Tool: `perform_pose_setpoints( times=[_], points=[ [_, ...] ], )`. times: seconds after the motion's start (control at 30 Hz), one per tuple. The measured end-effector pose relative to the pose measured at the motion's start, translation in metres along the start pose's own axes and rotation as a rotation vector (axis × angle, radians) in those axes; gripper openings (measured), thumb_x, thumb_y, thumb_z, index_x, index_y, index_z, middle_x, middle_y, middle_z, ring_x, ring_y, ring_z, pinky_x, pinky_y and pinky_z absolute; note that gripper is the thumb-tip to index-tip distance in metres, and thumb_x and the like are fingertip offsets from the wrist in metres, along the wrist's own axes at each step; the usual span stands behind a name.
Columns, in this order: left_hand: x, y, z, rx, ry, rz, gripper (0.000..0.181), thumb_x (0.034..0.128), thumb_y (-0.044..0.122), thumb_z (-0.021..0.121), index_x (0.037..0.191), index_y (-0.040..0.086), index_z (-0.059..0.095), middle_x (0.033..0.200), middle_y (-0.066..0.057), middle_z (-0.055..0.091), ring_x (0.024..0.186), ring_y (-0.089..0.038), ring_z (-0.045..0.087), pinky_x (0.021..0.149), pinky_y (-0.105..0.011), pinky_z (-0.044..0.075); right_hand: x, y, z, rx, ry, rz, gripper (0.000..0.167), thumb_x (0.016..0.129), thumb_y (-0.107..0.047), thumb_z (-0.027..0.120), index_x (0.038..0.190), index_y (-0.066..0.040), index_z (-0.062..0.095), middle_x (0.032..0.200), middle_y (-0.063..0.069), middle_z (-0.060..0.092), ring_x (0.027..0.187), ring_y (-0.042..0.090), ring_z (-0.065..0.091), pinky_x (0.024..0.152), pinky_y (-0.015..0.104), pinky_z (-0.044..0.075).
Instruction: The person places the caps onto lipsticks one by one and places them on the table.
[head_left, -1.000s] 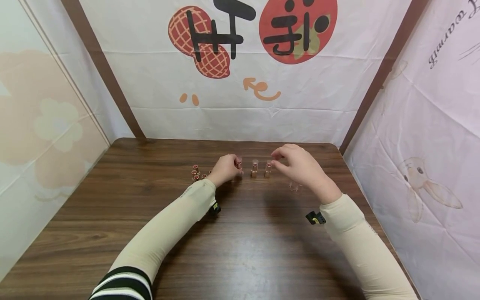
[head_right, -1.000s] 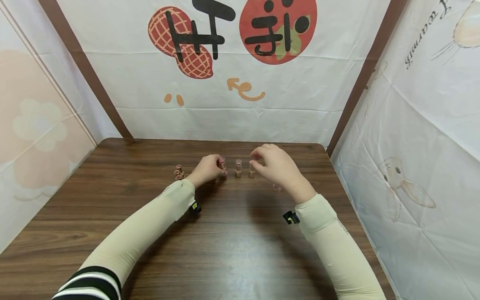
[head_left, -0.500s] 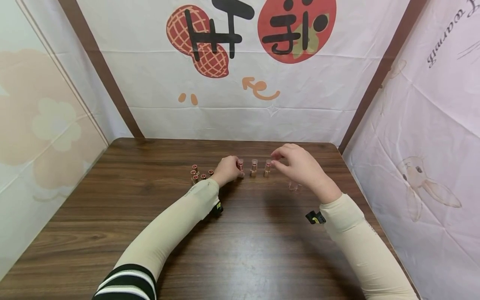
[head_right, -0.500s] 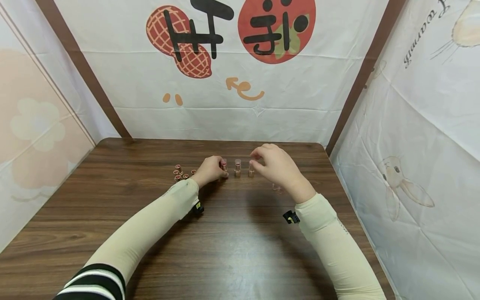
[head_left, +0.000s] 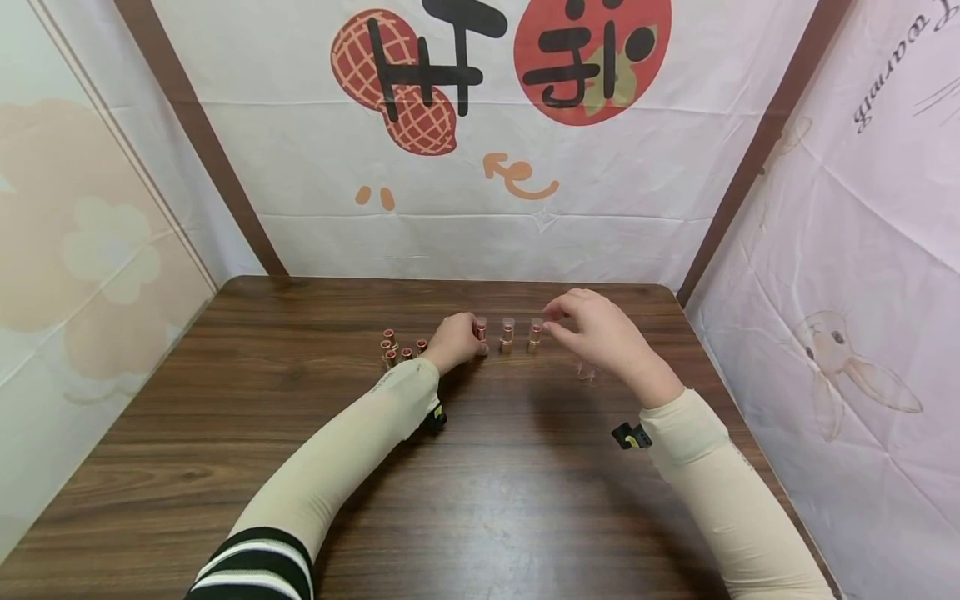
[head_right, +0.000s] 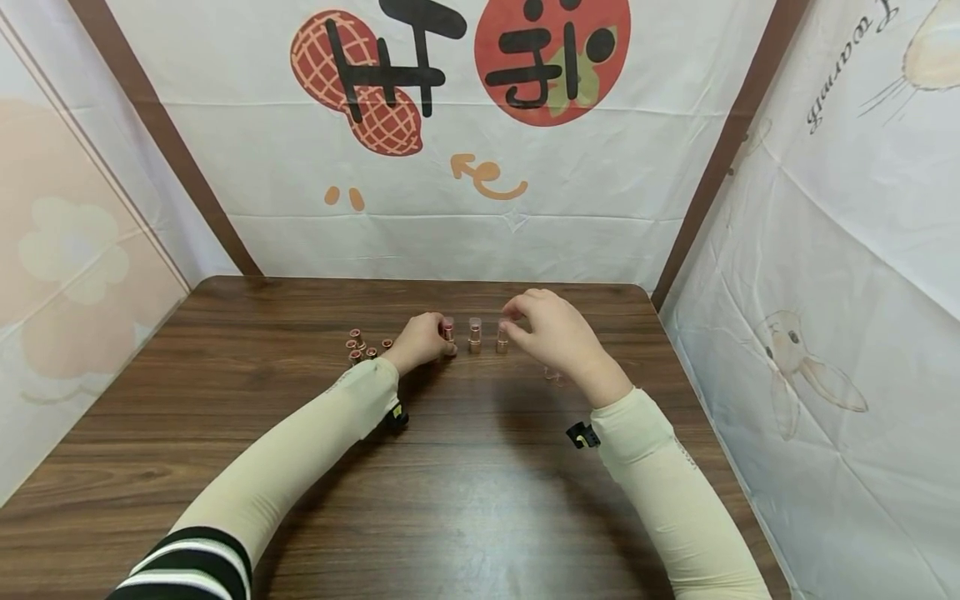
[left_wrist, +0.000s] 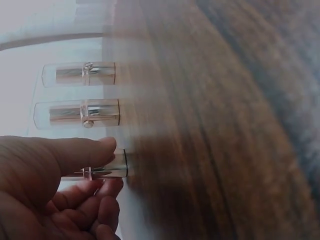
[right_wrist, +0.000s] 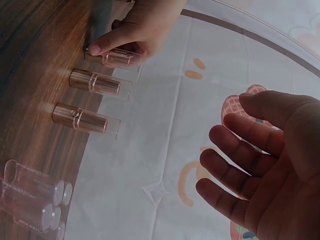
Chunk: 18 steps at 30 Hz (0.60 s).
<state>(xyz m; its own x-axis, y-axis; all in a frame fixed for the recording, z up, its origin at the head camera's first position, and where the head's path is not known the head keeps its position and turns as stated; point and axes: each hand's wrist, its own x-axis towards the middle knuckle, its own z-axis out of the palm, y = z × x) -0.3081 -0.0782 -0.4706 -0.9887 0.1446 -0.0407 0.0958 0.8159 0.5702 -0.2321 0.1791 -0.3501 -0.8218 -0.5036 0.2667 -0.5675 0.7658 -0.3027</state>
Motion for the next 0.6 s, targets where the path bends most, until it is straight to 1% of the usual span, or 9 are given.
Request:
perform_pose_setpoints(
  times=[0.1,0.17,0.27,0.33,0.4,0.47,0.6],
  points=[
    [-0.001,-0.001,0.001,0.007,0.023,-0.003,0.022,0.0855,0.021,0.083,0.089,0.015,0.062,0.086,-0.003,0.064,0.081,-0.024,0.058,0.077,-0.039,0.047,0.000,0.000,0.002,0.005,-0.004,0.002,0.024,0.098,-0.029,0.070,0.115,-0.012,0.073,0.112,0.001,0.069,0.108,0.021,0.063,0.096,0.044,0.051],
    [-0.004,-0.001,-0.001,0.003,0.038,0.007,0.028,0.0850,0.023,0.085,0.099,0.014,0.062,0.092,-0.004,0.064,0.091,-0.026,0.058,0.083,-0.041,0.048,0.000,0.000,0.003,0.006,-0.005,0.003,0.024,0.098,-0.029,0.070,0.115,-0.012,0.073,0.111,0.001,0.069,0.108,0.021,0.063,0.096,0.044,0.051],
    [-0.009,0.001,-0.008,-0.007,0.058,0.042,0.045,0.0846,0.025,0.086,0.118,0.010,0.060,0.103,-0.007,0.064,0.107,-0.032,0.056,0.092,-0.045,0.048,0.000,0.001,0.005,0.002,-0.007,0.003,0.024,0.099,-0.030,0.069,0.115,-0.013,0.073,0.111,0.001,0.069,0.108,0.021,0.063,0.096,0.044,0.051],
    [-0.012,0.002,-0.014,-0.016,0.067,0.068,0.054,0.0847,0.027,0.085,0.127,0.007,0.058,0.111,-0.009,0.064,0.116,-0.034,0.054,0.098,-0.047,0.047,0.000,0.001,0.006,0.000,-0.006,0.002,0.024,0.099,-0.031,0.069,0.114,-0.013,0.073,0.111,0.000,0.069,0.108,0.020,0.063,0.096,0.044,0.051],
    [-0.014,0.004,-0.020,-0.025,0.072,0.086,0.057,0.0849,0.027,0.085,0.130,0.007,0.058,0.117,-0.010,0.064,0.119,-0.034,0.053,0.100,-0.047,0.046,0.000,0.001,0.006,-0.001,-0.005,0.000,0.025,0.099,-0.031,0.069,0.114,-0.012,0.073,0.111,0.000,0.069,0.107,0.020,0.063,0.096,0.044,0.051],
    [-0.017,0.005,-0.026,-0.032,0.080,0.097,0.056,0.0851,0.029,0.085,0.129,0.007,0.058,0.121,-0.009,0.063,0.120,-0.033,0.052,0.101,-0.046,0.046,0.000,0.000,0.006,-0.002,-0.006,-0.001,0.025,0.099,-0.031,0.069,0.115,-0.012,0.073,0.111,0.000,0.069,0.108,0.020,0.063,0.096,0.044,0.051],
    [-0.023,0.008,-0.040,-0.046,0.090,0.122,0.056,0.0855,0.031,0.085,0.130,0.008,0.059,0.125,-0.008,0.063,0.122,-0.032,0.052,0.104,-0.046,0.045,0.000,-0.001,0.005,0.001,-0.010,0.000,0.024,0.099,-0.030,0.068,0.115,-0.012,0.073,0.112,0.001,0.069,0.109,0.021,0.063,0.097,0.045,0.051]
  ],
)
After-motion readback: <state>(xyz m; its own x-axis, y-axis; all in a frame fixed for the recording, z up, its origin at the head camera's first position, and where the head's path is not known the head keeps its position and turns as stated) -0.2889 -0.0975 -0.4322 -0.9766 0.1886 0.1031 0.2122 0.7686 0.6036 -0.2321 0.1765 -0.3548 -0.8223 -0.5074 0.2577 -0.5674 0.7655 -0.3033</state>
